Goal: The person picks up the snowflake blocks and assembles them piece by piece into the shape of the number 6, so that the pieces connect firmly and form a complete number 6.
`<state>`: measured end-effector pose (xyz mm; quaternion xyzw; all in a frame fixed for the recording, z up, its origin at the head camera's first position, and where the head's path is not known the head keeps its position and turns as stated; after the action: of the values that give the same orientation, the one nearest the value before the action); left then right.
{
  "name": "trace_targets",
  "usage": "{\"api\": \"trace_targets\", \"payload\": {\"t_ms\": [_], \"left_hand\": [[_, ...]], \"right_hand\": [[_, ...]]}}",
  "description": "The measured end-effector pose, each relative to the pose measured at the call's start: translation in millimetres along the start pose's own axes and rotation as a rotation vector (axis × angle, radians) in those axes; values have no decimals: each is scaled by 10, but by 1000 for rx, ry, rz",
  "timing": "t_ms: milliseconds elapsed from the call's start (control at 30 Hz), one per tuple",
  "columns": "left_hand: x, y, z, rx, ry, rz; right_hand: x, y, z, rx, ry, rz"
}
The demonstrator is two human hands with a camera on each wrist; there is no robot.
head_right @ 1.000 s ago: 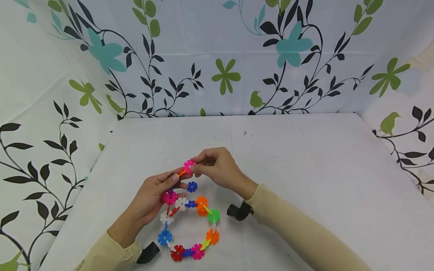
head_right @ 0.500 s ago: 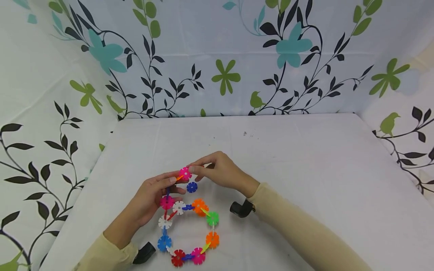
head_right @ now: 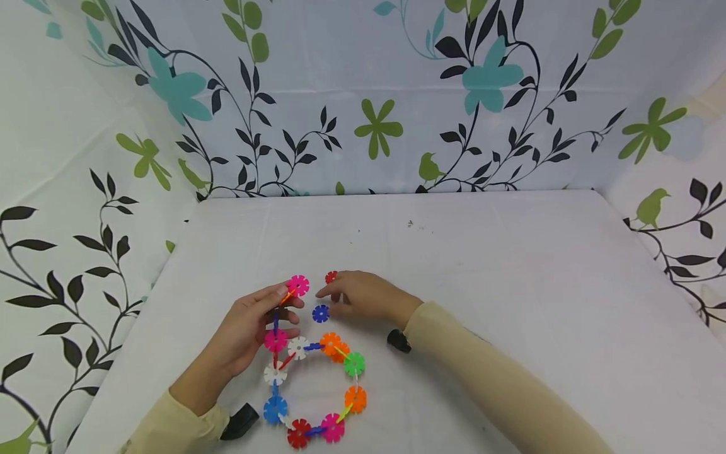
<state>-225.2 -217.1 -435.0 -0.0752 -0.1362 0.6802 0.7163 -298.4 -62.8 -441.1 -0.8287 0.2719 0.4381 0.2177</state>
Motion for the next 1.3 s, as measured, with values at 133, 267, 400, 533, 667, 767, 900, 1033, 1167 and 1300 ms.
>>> {"api": "trace_targets", "payload": {"t_ms": [133, 267, 400, 533, 667, 767, 900, 1033, 1167, 1300], "left_hand": [[6, -11, 22, 6, 1, -9], [-3, -14, 23, -9, -7, -2], [-7, -11, 21, -17, -10, 2], [-6, -9, 25, -11, -16, -3], [4, -7, 15, -13, -29, -11], [18, -4, 7, -15, -43, -17], [43, -3, 9, -18, -46, -15], [60, 0, 10, -26, -49, 6], [77, 1, 1, -36, -63, 24], [105, 5, -12, -40, -90, 30]], "right_hand": [[74, 51, -113, -48, -77, -59], [86, 68, -146, -65, -103, -60], [50, 50, -92, -25, -69, -46], [-13, -2, -19, 45, -3, -46], [-62, -58, 52, 99, 62, -40], [-118, -90, 103, 107, 123, 3], [-263, -143, 138, 81, 293, 114], [-406, -187, 132, 39, 500, 222], [-476, -213, 107, 8, 645, 287], [-502, -231, 59, -17, 703, 320]]}}
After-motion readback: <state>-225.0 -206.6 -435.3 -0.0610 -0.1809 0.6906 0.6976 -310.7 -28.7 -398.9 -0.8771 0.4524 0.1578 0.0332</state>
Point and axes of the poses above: each hand's wrist, its own y-axis towards the middle knuckle, its own x-axis out of the palm, z = x × y, the point moved 8 cm from there along y, towards the middle knuckle, and after that the axes turned 2 degrees about x, right-handed, at the moved point
